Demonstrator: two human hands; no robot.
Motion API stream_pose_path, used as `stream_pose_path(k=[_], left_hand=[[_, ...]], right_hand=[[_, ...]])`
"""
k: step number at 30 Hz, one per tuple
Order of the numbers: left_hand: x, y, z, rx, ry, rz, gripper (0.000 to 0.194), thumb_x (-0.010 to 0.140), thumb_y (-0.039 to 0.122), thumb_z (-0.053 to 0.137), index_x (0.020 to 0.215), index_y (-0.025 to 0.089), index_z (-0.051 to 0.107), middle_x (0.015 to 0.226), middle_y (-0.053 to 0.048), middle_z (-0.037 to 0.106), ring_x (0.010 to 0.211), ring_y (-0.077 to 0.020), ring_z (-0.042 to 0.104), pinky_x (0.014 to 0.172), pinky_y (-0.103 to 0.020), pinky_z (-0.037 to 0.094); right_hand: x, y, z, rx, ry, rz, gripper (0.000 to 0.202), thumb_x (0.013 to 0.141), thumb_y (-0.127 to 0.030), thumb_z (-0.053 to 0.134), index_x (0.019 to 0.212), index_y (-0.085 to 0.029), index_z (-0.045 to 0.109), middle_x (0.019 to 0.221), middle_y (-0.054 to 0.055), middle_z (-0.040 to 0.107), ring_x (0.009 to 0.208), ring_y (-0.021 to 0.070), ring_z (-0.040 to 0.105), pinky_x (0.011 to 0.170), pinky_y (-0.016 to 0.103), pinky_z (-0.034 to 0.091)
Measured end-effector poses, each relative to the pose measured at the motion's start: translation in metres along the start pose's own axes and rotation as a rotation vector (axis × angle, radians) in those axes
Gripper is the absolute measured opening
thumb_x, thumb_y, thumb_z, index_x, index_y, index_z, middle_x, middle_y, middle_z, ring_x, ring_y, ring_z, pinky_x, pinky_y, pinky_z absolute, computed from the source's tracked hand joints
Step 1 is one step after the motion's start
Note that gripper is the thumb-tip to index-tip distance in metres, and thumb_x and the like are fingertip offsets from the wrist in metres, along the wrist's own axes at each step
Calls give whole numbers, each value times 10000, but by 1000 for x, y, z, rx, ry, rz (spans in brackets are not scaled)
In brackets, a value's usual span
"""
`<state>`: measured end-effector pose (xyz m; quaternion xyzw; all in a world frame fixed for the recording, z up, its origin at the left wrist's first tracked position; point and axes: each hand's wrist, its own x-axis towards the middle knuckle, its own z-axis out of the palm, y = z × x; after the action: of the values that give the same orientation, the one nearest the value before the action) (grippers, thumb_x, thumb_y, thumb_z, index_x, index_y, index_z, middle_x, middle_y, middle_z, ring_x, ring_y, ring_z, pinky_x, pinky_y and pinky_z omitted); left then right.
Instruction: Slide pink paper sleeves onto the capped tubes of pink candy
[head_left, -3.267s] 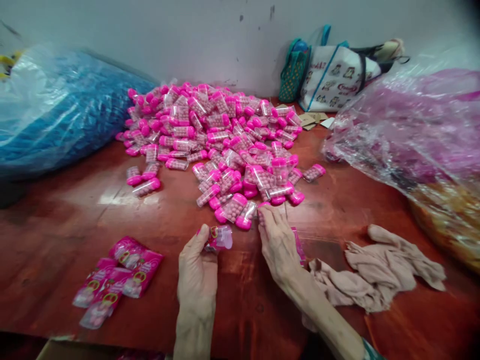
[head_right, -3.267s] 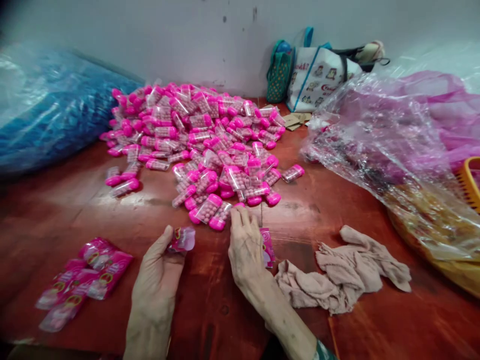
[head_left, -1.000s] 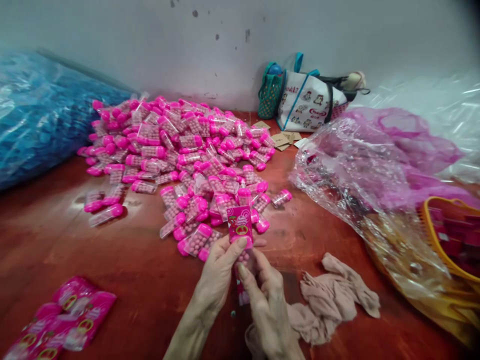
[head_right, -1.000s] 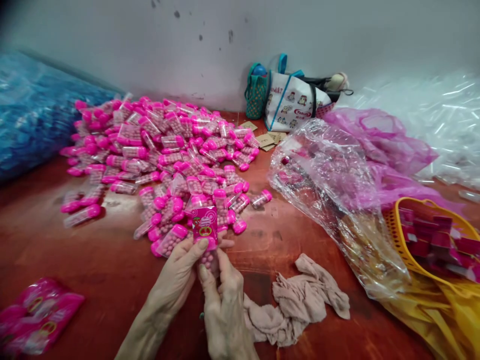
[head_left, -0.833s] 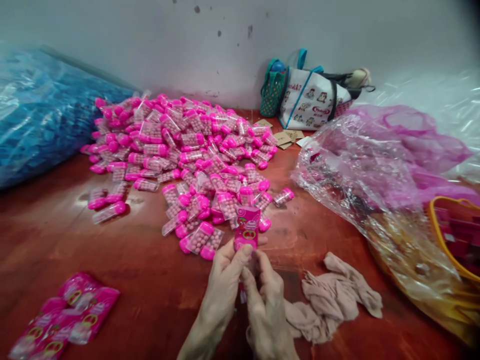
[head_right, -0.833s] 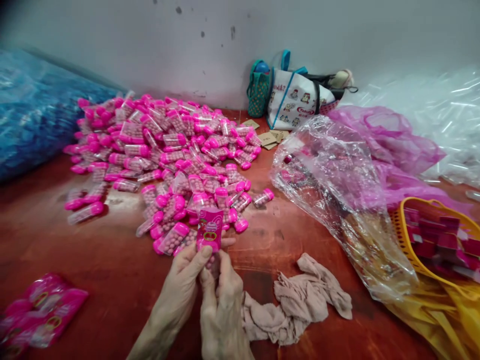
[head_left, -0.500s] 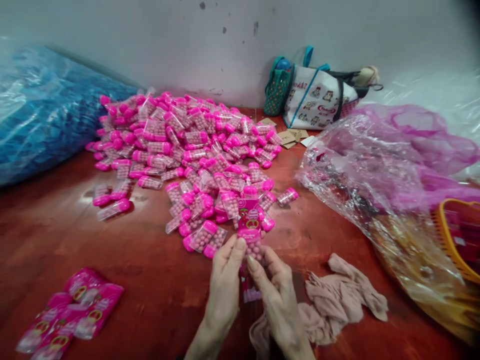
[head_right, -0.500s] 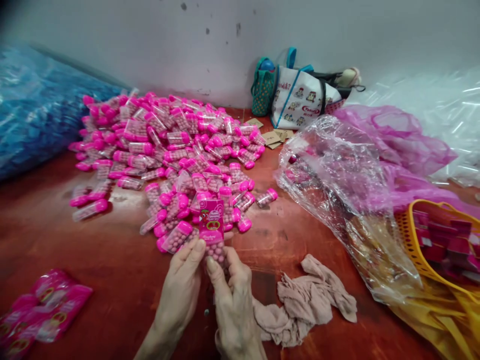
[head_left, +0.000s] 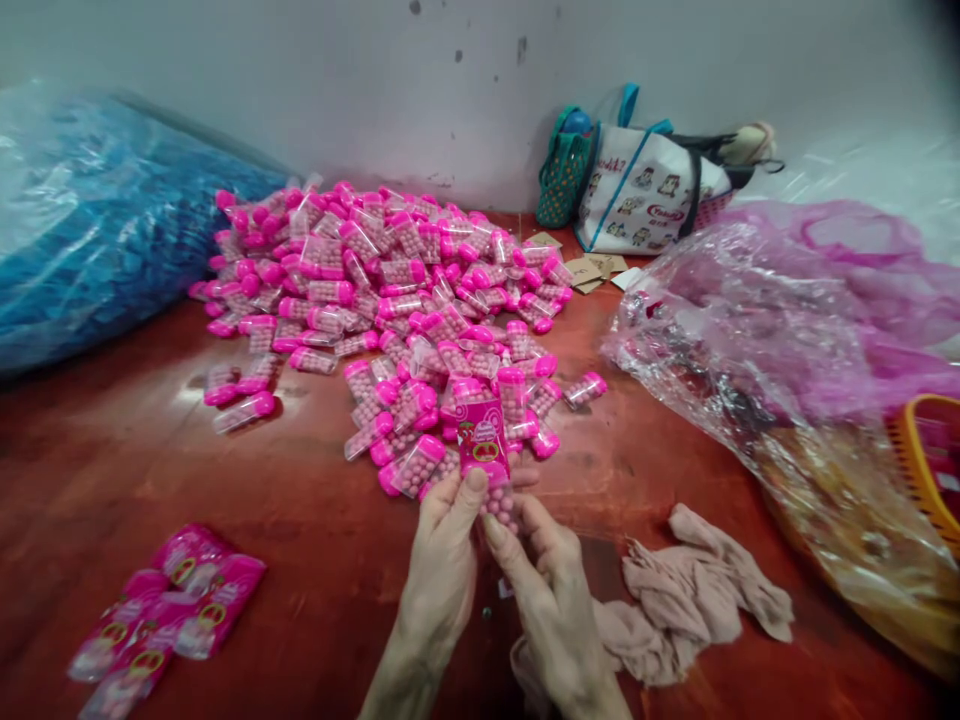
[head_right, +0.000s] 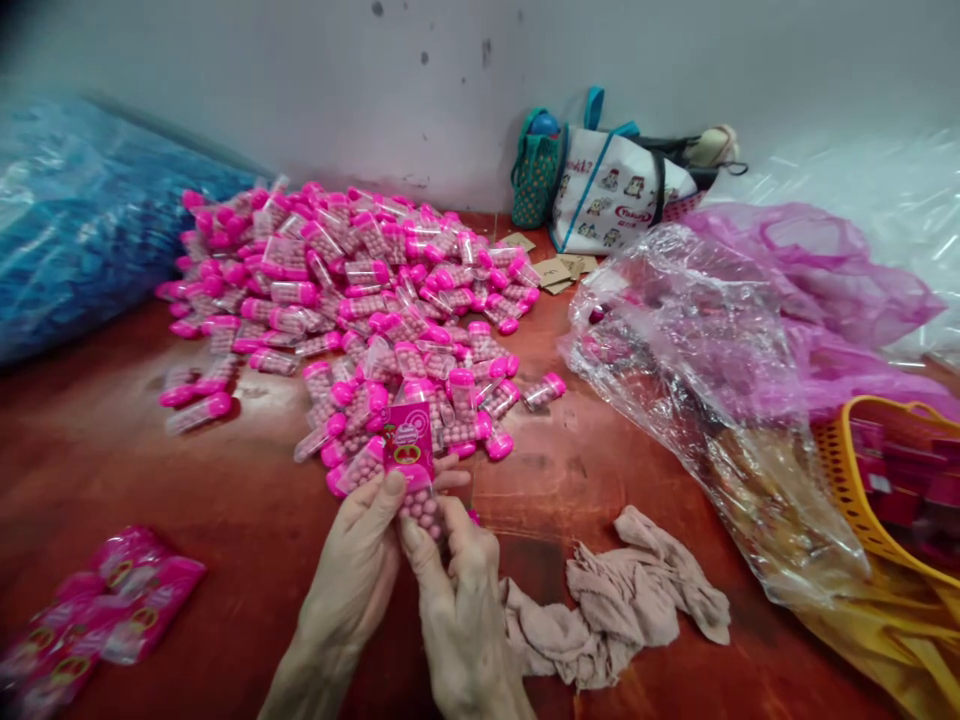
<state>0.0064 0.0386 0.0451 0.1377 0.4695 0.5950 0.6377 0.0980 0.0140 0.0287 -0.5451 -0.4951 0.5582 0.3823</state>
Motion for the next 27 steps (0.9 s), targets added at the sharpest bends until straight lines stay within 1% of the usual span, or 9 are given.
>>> stream_pose_path(k=[4, 8, 11, 15, 18, 20, 22, 24, 27], left_hand=[[-9, -18, -2, 13, 25, 19, 253, 832, 335, 564, 886, 142, 718, 892, -103, 725, 833, -210, 654, 728, -292, 502], [-16, -28, -6, 15, 50, 2, 272, 842, 346, 553, 959, 151, 703, 942, -102, 717, 878, -208, 644, 779, -296, 485], [-17, -23, -10, -49, 19, -28, 275, 816, 347, 589, 957, 144, 708, 925, -107, 717, 870, -222, 646, 794, -319, 484], [-10, -7, -14, -115, -41, -54, 315, 808, 390, 583, 926, 132, 719, 898, -119, 717, 827, -238, 654, 785, -360, 491], [-6, -2, -14, -100, -4, -51, 295, 792, 371, 607, 890, 117, 722, 854, -116, 718, 808, -238, 654, 781, -364, 490], [-6, -6, -14, -83, 60, -5, 263, 789, 346, 614, 872, 120, 721, 814, -97, 719, 809, -229, 651, 784, -349, 487], [-9, -14, -15, -28, 110, 67, 262, 817, 342, 577, 884, 131, 717, 808, -82, 720, 823, -218, 647, 787, -328, 483], [-13, -22, -15, 68, 129, 121, 281, 842, 344, 537, 918, 136, 710, 843, -83, 720, 847, -217, 642, 785, -312, 481], [-19, -31, -15, 176, 130, 132, 298, 851, 345, 521, 953, 130, 699, 902, -99, 716, 881, -228, 635, 774, -302, 483]], right_hand=[[-6, 4, 4, -16, 40, -4, 291, 850, -403, 522, 1031, -202, 630, 874, 63, 668, 762, 207, 612, 643, 279, 488], [-8, 5, 2, -43, 78, 10, 308, 837, -410, 535, 1042, -203, 633, 864, 66, 668, 760, 212, 606, 634, 281, 486], [-5, 4, -3, -27, 34, 22, 294, 837, -423, 529, 988, -203, 650, 813, 49, 656, 736, 199, 592, 618, 271, 475], [1, 0, -10, 16, -73, 72, 287, 830, -448, 531, 838, -194, 666, 716, 21, 620, 660, 171, 558, 559, 246, 445], [2, -1, -11, 34, -99, 118, 301, 824, -459, 534, 818, -187, 661, 687, 11, 607, 621, 157, 541, 539, 237, 427], [0, -2, -9, 27, -89, 137, 306, 821, -462, 535, 844, -184, 662, 695, 11, 612, 629, 159, 544, 549, 236, 426], [-2, -3, -7, 12, -67, 131, 309, 817, -462, 537, 857, -183, 666, 716, 17, 625, 654, 167, 556, 566, 238, 429], [-6, -2, -5, -10, -41, 106, 301, 814, -454, 544, 872, -187, 670, 732, 25, 637, 679, 178, 566, 582, 243, 433], [-9, 1, -3, -45, 50, 67, 293, 805, -433, 564, 941, -194, 664, 748, 35, 651, 682, 188, 570, 585, 254, 439]])
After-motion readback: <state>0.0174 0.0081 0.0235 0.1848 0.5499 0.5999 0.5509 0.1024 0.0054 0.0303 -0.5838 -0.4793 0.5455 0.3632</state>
